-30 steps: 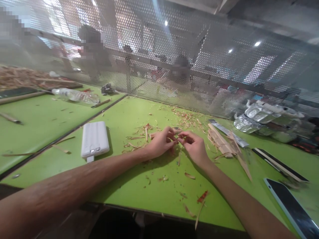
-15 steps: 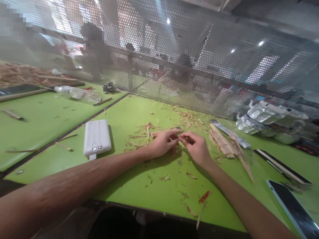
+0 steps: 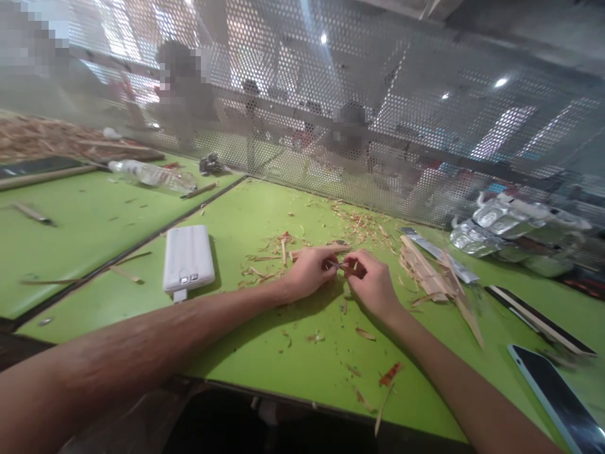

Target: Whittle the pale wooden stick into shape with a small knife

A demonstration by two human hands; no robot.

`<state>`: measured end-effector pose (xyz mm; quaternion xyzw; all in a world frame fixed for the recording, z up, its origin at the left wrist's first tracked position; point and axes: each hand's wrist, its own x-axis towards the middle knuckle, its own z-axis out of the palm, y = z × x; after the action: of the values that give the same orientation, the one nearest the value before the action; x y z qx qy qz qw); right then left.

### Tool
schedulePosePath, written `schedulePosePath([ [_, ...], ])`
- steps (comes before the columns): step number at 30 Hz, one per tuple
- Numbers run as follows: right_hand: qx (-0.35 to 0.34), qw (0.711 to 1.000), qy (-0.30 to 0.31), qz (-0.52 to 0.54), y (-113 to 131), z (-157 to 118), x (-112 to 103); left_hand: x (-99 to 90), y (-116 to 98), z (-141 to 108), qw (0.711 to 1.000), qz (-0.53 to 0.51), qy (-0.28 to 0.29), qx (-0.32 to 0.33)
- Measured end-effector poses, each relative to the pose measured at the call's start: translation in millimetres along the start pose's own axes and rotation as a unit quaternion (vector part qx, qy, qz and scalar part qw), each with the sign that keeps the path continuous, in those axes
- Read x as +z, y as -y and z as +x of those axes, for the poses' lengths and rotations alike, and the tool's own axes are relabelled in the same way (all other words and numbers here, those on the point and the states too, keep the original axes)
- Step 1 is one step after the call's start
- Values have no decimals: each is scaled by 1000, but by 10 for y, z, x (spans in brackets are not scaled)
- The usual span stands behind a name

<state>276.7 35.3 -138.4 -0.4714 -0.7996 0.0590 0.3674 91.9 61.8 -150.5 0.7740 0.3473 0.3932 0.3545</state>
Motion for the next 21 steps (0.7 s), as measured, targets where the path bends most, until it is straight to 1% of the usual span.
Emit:
schedulePosePath([
  [5, 8, 1000, -6, 10, -35, 5, -2, -7, -8, 5, 1000, 23, 5, 2],
  [11, 54, 998, -3, 43, -80, 16, 2, 6, 4, -9, 1000, -18, 21, -12],
  [13, 65, 996, -1, 55, -84, 16, 3, 10, 13, -7, 1000, -10, 13, -16],
  [17, 77, 995, 2, 58, -79, 6, 8, 12, 14, 0, 999, 24, -26, -21],
  [21, 97, 994, -5, 56, -62, -11, 23, 10, -32, -11, 999, 38, -37, -10],
])
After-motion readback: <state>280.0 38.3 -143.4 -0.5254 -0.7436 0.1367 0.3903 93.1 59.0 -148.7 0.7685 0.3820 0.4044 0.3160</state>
